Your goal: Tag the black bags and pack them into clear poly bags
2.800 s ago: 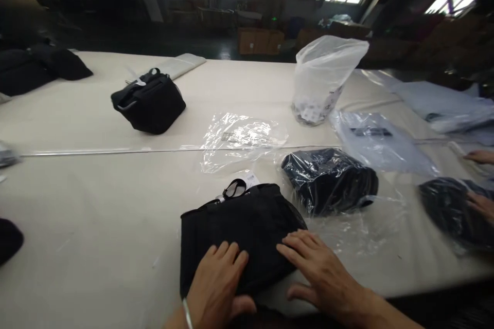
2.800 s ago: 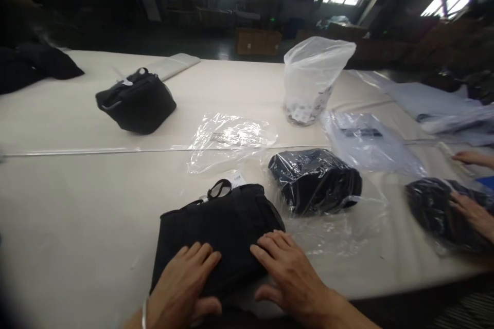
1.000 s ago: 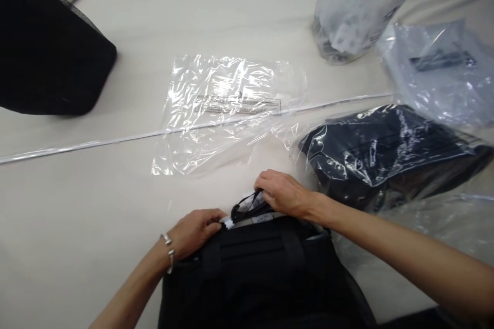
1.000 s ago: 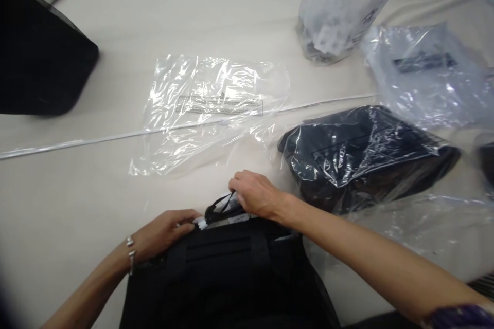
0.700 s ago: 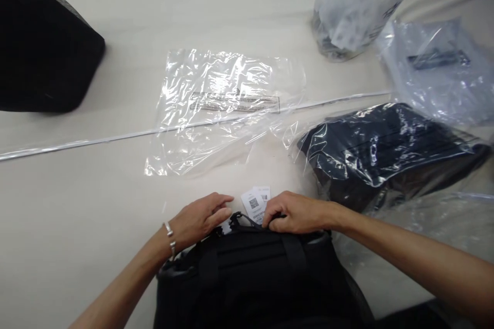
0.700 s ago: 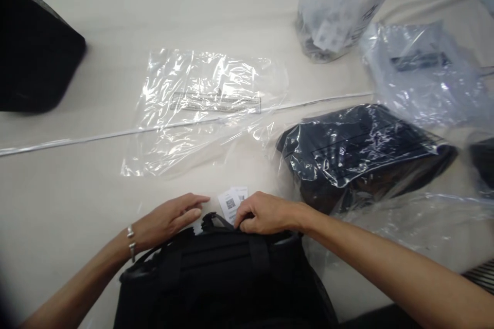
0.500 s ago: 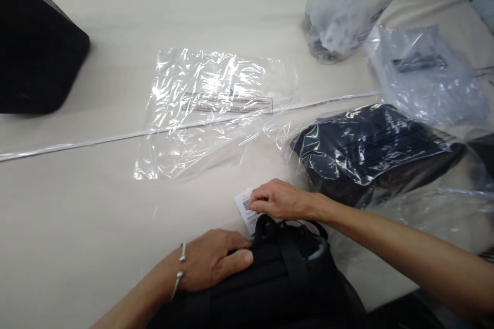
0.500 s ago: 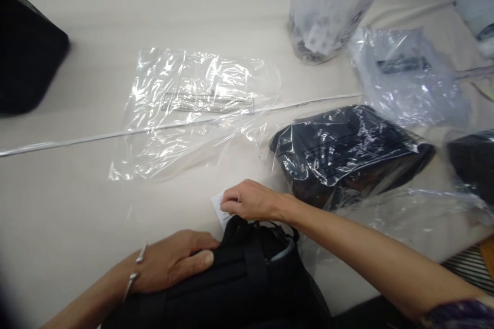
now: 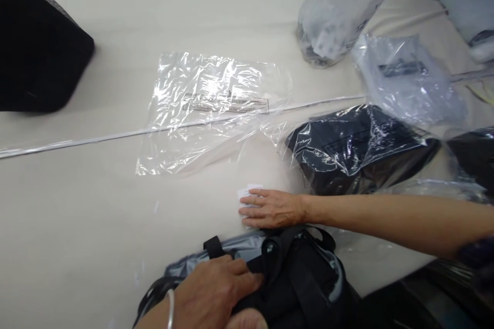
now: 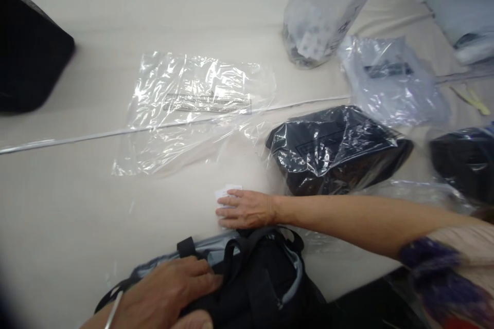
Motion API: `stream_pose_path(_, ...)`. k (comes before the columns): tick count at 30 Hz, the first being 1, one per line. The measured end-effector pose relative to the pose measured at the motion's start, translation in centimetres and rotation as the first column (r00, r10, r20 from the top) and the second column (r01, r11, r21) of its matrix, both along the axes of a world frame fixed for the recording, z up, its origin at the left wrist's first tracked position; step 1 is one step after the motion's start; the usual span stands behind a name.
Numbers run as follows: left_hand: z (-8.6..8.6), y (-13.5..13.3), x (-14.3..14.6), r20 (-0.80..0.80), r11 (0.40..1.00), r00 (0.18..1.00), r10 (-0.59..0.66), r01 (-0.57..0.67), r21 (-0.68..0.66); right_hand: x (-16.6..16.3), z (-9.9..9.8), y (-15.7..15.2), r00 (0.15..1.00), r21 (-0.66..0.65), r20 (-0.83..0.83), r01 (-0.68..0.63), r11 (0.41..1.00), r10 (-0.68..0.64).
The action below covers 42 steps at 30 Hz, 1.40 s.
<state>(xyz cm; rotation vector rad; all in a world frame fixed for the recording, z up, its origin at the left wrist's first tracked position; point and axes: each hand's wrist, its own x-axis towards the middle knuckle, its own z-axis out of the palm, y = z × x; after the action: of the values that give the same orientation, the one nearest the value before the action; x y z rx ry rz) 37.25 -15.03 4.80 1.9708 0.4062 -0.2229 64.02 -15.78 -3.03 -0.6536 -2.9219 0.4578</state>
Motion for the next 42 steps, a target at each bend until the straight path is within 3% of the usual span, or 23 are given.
stream_pose_path(4, 0.6, -0.2, 0.1, 0.037, 0.993, 0.997, -0.065, 0.061, 0.097, -0.5, -0.9, 0.1, 1.000, 0.190, -0.031, 0.003, 0.982, 0.003)
stream_pose_path(7, 1.0, -0.3, 0.1, 0.054, 0.984, 0.994, -0.097, 0.088, 0.157, -0.6, -0.6, 0.3, 0.996, 0.228, -0.084, 0.032, 0.973, -0.013)
stream_pose_path(9, 1.3, -0.3, 0.0, 0.056, 0.982, 0.994, -0.099, 0.089, 0.168, -0.7, 0.1, -0.3, 0.980, 0.132, -0.170, 0.125, 0.983, -0.102)
stream_pose_path(11, 1.3, -0.3, 0.0, 0.053, 0.983, 0.994, -0.099, 0.090, 0.163, -0.9, 0.8, -1.5, 0.915, -0.103, -0.281, 0.270, 0.957, -0.289)
stream_pose_path(13, 1.2, -0.3, -0.1, 0.051, 0.985, 0.994, -0.100, 0.092, 0.148, -0.9, 1.2, -3.0, 0.771, -0.404, -0.321, 0.414, 0.816, -0.550)
stream_pose_path(15, 1.0, -0.1, 0.0, 0.045, 0.988, 0.994, -0.101, 0.095, 0.124, -0.8, 1.2, -4.4, 0.575, -0.634, -0.221, 0.529, 0.564, -0.787)
stream_pose_path(17, 1.1, 0.3, 0.1, 0.029, 0.992, 0.995, -0.092, 0.089, 0.091, -0.6, 0.9, -5.2, 0.413, -0.720, -0.027, 0.624, 0.305, -0.910)
stream_pose_path(18, 1.3, 0.7, 0.2, 0.013, 0.995, 0.997, -0.076, 0.075, 0.073, -0.4, 0.6, -5.3, 0.369, -0.713, 0.073, 0.669, 0.210, -0.927)
stream_pose_path(20, 1.7, 1.6, 0.4, -0.059, 0.999, 0.998, -0.018, 0.020, 0.034, -0.2, 0.1, -5.1, 0.382, -0.690, 0.262, 0.716, 0.105, -0.886)
stream_pose_path(23, 2.1, 3.1, 0.8, -0.217, 0.999, 0.975, 0.051, -0.053, -0.005, 0.2, -0.2, -4.3, 0.525, -0.736, 0.438, 0.675, 0.044, -0.730)
stream_pose_path(25, 1.6, 4.0, 1.0, -0.213, 0.998, 0.975, 0.067, -0.063, 0.023, 0.4, -0.1, -3.5, 0.601, -0.782, 0.452, 0.622, 0.031, -0.660)
stream_pose_path(26, 1.1, 4.3, 1.1, -0.172, 0.997, 0.983, 0.062, -0.055, 0.048, 0.6, 0.2, -3.1, 0.626, -0.777, 0.449, 0.626, 0.067, -0.637)
stream_pose_path(28, -0.3, 5.0, 1.1, -0.079, 0.995, 0.996, 0.030, -0.022, 0.098, 1.1, 0.8, -2.3, 0.659, -0.702, 0.475, 0.684, 0.200, -0.583)
stream_pose_path(30, -1.7, 6.1, 1.1, -0.005, 0.992, 1.000, -0.013, 0.014, 0.122, 1.8, 1.5, -1.4, 0.637, -0.554, 0.537, 0.761, 0.338, -0.553)
stream_pose_path(32, -2.9, 8.0, 1.2, 0.057, 0.974, 0.997, 0.043, -0.054, 0.218, 2.4, 2.1, -0.4, 0.570, -0.419, 0.544, 0.820, 0.389, -0.616)
stream_pose_path(34, -4.0, 10.9, 1.6, 0.117, 0.871, 0.979, 0.169, -0.203, 0.447, 3.1, 2.4, 0.6, 0.485, -0.332, 0.491, 0.872, 0.360, -0.723)
stream_pose_path(37, -5.6, 16.2, 2.6, 0.169, 0.546, 0.947, 0.272, -0.297, 0.784, 5.1, 2.1, 1.9, 0.360, -0.240, 0.429, 0.930, 0.280, -0.828)
stream_pose_path(38, -6.2, 17.8, 2.9, 0.165, 0.480, 0.948, 0.271, -0.282, 0.831, 6.1, 1.9, 2.2, 0.347, -0.226, 0.410, 0.935, 0.274, -0.844)
stream_pose_path(39, -6.7, 19.2, 3.2, 0.157, 0.449, 0.949, 0.274, -0.270, 0.852, 7.4, 1.6, 2.4, 0.348, -0.218, 0.382, 0.934, 0.282, -0.856)
stream_pose_path(42, -7.6, 21.8, 3.4, 0.155, 0.448, 0.937, 0.313, -0.289, 0.846, 11.3, 1.4, 2.7, 0.357, -0.136, 0.254, 0.933, 0.332, -0.899)
